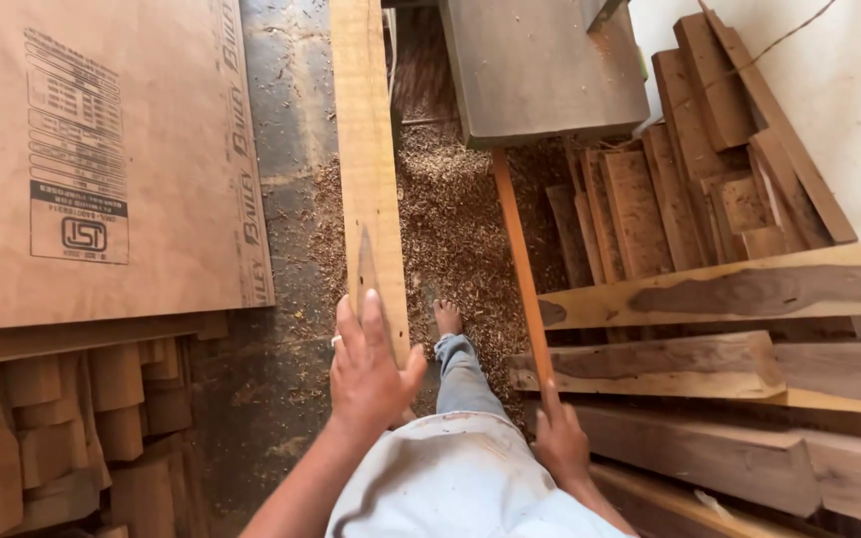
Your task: The recorder measures, inspects, and planes a long piece of wood using industrial woodworking machinery.
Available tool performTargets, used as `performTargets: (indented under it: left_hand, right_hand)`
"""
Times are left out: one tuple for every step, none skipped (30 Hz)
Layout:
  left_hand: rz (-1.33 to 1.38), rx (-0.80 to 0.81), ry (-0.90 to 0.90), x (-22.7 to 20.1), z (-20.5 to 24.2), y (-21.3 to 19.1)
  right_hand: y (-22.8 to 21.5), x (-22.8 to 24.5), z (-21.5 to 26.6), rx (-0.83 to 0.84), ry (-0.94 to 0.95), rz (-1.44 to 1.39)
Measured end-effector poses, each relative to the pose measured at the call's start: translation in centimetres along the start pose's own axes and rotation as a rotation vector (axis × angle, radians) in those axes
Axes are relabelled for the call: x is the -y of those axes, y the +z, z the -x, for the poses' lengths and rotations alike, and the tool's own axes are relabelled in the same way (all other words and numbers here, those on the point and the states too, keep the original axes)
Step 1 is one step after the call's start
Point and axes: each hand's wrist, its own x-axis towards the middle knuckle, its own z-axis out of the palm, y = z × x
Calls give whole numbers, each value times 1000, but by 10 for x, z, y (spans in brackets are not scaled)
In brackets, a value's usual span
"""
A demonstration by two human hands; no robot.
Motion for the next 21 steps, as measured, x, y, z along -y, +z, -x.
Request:
performTargets:
  left_hand:
    - [-19,4,3,0,-1,0]
    - [-17,12,8,1,0,-1]
    - [-28,16,9,0,2,-1]
    - [-39,20,9,-2,3,-2]
    - [-42,15,12,0,3,-1]
    - [-37,-3,21,1,2,-1]
    - [-35,-21,29,1,-1,0]
    - [-38,-28,30,3,-1,1]
    - [-26,-30,34,4,0,3]
    - [-15,-32,37,6,-1,6]
    - [-16,-38,30,7,0,7]
    - [3,-32,29,9,1,8]
    - [18,-38,22,11,-1,9]
    - [13,-55,7,9,-1,5]
    - [42,-87,5,6,-1,3]
    - [70,-121,5,4,-1,2]
    - [68,-138,-13,8,-7,8]
    - [88,-153,-26,12,-12,16]
    - [107,-152,-44,16,-8,22]
    - [103,-154,-66,16,-5,30]
    - [109,-168,-68,20,-7,34]
  right_hand:
    - [0,-14,18,-5,21,0]
    - [-7,-4,16,-6,31,2]
    - [-16,3,14,-1,94,65]
    - [-25,11,11,4,158,127]
    - [-25,15,3,-1,155,123]
    - [-25,19,-5,-14,170,110]
    - [-25,24,-16,-26,182,95]
    - [-24,25,-32,-29,178,90]
    - [-25,25,-44,-44,169,73]
    - [-24,26,-57,-58,161,56]
    - [-24,26,-83,-55,152,56]
    - [-23,28,-109,-94,115,56]
    - [-20,33,-142,-132,66,51]
    - [-18,37,-195,-127,44,45]
    - [-14,43,-248,-123,31,55]
    - [-9,50,-301,-120,18,66]
    - [4,52,-370,-113,-6,63]
    - [19,55,-437,-122,-106,200]
    - [37,54,-491,-122,-198,340]
    - [45,64,-506,-105,-214,339]
    - [53,78,-523,-136,-298,410]
